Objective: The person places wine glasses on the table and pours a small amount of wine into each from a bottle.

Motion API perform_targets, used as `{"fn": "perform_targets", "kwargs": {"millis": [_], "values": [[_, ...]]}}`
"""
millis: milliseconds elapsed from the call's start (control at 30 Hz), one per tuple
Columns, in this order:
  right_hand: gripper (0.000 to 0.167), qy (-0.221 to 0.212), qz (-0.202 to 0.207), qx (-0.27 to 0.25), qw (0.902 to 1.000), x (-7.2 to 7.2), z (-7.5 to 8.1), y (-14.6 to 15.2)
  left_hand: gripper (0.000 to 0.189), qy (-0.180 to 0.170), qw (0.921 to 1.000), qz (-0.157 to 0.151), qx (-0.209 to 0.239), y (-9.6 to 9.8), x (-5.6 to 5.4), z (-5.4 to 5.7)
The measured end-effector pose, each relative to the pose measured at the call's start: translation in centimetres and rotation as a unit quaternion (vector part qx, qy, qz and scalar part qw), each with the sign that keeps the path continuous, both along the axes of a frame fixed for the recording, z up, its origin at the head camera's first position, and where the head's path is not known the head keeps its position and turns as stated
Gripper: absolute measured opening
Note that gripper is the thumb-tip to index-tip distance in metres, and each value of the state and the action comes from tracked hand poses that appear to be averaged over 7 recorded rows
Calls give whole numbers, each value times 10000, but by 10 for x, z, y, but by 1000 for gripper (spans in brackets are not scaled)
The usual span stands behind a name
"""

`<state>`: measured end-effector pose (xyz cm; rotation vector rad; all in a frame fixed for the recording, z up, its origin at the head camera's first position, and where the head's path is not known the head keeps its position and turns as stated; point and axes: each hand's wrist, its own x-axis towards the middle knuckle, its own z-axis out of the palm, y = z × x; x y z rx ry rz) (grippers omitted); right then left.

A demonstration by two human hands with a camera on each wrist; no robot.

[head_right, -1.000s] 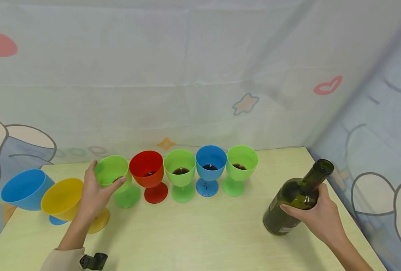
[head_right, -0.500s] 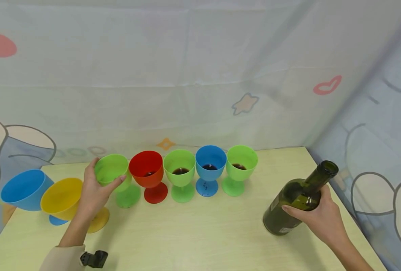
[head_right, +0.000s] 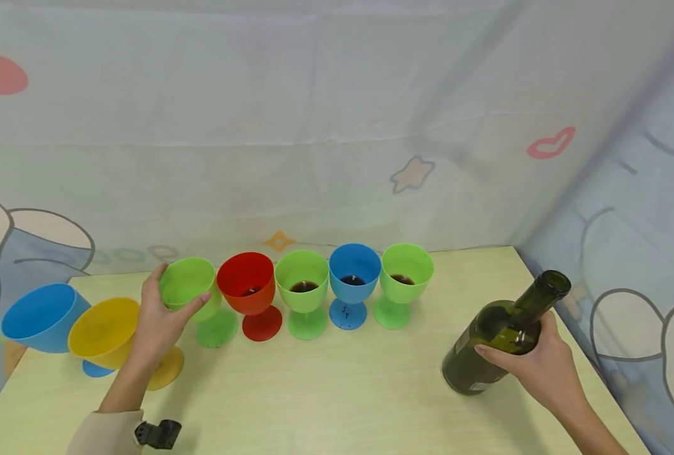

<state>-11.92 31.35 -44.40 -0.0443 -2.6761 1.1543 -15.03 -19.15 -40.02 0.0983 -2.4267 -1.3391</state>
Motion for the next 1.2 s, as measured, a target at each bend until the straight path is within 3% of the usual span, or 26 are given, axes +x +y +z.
{"fn": "perform_targets", "kwargs": {"millis": [233, 433, 667, 900, 1200], "values": [[98, -46, 52, -56, 10000, -1, 1, 1, 89, 115, 9999, 2, -97, 3, 1, 3], [96, -9, 81, -43, 10000, -1, 1, 1, 86, 91, 9995, 18, -311, 8, 7, 13], [113, 37, 126, -38, 9999, -2, 1, 1, 81, 218, 9991, -49, -361, 16, 25, 32], [112, 80, 169, -68, 9998, -2, 1, 1, 86, 197, 9987, -68, -476, 12, 45, 44], [98, 125, 126, -16, 9998, -2, 0, 1, 91, 20, 9982, -212, -566, -1, 61, 48]]}}
